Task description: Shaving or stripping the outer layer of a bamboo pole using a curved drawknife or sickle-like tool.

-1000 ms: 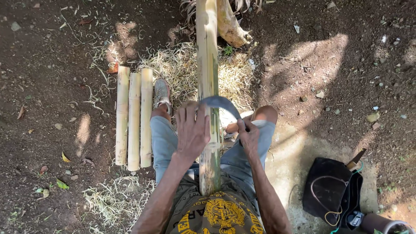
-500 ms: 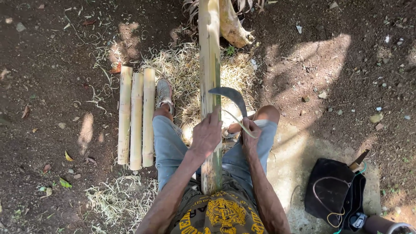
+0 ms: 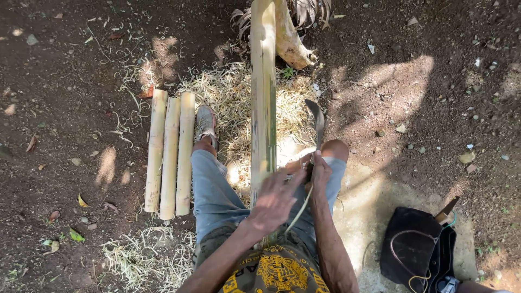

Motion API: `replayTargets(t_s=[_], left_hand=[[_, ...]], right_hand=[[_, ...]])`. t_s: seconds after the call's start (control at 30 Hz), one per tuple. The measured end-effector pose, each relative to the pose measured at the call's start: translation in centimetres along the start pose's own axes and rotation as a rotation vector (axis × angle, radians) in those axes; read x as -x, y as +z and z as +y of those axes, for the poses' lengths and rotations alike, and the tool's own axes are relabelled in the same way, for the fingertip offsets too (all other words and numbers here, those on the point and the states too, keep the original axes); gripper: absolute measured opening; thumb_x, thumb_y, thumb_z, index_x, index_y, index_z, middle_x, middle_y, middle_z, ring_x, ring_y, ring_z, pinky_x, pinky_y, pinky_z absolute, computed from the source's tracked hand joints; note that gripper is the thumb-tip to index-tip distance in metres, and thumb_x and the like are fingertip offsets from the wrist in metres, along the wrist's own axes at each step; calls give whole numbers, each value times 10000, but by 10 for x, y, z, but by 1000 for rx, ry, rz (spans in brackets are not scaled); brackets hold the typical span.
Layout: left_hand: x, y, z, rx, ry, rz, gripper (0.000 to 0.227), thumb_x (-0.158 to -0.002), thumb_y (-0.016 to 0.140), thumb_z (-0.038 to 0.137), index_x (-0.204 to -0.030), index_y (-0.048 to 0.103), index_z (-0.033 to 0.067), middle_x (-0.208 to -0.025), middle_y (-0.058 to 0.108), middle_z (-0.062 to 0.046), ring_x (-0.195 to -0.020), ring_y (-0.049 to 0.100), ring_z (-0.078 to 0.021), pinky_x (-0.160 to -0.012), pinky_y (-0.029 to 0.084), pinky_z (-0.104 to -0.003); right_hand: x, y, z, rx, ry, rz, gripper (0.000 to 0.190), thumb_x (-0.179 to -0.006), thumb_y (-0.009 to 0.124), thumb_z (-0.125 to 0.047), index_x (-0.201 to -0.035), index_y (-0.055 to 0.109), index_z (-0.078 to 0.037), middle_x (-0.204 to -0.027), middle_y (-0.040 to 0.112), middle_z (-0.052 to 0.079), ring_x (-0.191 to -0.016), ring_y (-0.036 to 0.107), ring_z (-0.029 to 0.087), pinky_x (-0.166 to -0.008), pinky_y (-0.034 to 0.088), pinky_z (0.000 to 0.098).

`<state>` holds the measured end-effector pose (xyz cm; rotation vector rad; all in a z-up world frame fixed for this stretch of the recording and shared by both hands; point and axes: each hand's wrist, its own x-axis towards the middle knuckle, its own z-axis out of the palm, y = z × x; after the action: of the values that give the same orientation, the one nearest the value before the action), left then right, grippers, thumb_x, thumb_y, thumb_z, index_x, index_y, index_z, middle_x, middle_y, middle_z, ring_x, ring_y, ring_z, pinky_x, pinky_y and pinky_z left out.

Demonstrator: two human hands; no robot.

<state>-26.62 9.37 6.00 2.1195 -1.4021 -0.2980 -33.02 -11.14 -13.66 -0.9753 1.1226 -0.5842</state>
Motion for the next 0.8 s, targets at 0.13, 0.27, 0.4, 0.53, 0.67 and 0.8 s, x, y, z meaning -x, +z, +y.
replayTargets(t_s=[0.13,0.27,0.4,0.53,0.67,0.8], left_hand=[[36,5,-23,-47,-284,140,1058,-711,861,389,-1541,279,87,-1366,462,-323,-1229,543,-511,-1019,421,-618],[56,29,-34,621,-627,214,1145,-632,898,474,-1504,302,31,-1281,595,-243,-1164,631,-361,-1016,506,-502],[56,40,-30,1014,-659,290,1029,-645,861,416,-1442,364,-6,-1161,675,-177,-1058,710,-253,-944,604,-376],[55,54,-17,1314,-584,299,902,-710,831,367,-1407,436,-47,-1142,675,-185,-1049,692,-248,-916,605,-372],[55,54,-22,1365,-498,344,780,-752,796,275,-1380,475,-59,-1152,679,-169,-1053,685,-245,-920,587,-381],[56,57,-36,1228,-502,324,744,-742,781,185,-1375,470,-52,-1141,692,-175,-1045,705,-254,-931,595,-391]], right_hand=[[24,17,-19,-185,91,39,333,-977,667,-386,-825,686,-90,-614,623,28,-441,556,105,-366,414,245],[22,19,-13,-148,61,8,365,-997,677,-378,-806,637,-69,-607,613,39,-416,544,115,-329,396,255],[20,19,-13,-87,-1,-64,322,-997,675,-329,-820,657,-60,-595,601,45,-399,522,126,-322,383,270],[29,21,-31,-203,-14,-181,340,-1026,655,-315,-824,636,-41,-637,626,46,-464,597,135,-400,479,277],[13,19,-40,-92,-87,-54,330,-1012,653,-317,-825,659,-45,-612,611,47,-424,538,119,-367,417,261],[22,30,-71,132,-562,-224,492,-1107,670,-284,-708,595,-8,-646,535,47,-458,487,124,-403,369,262]])
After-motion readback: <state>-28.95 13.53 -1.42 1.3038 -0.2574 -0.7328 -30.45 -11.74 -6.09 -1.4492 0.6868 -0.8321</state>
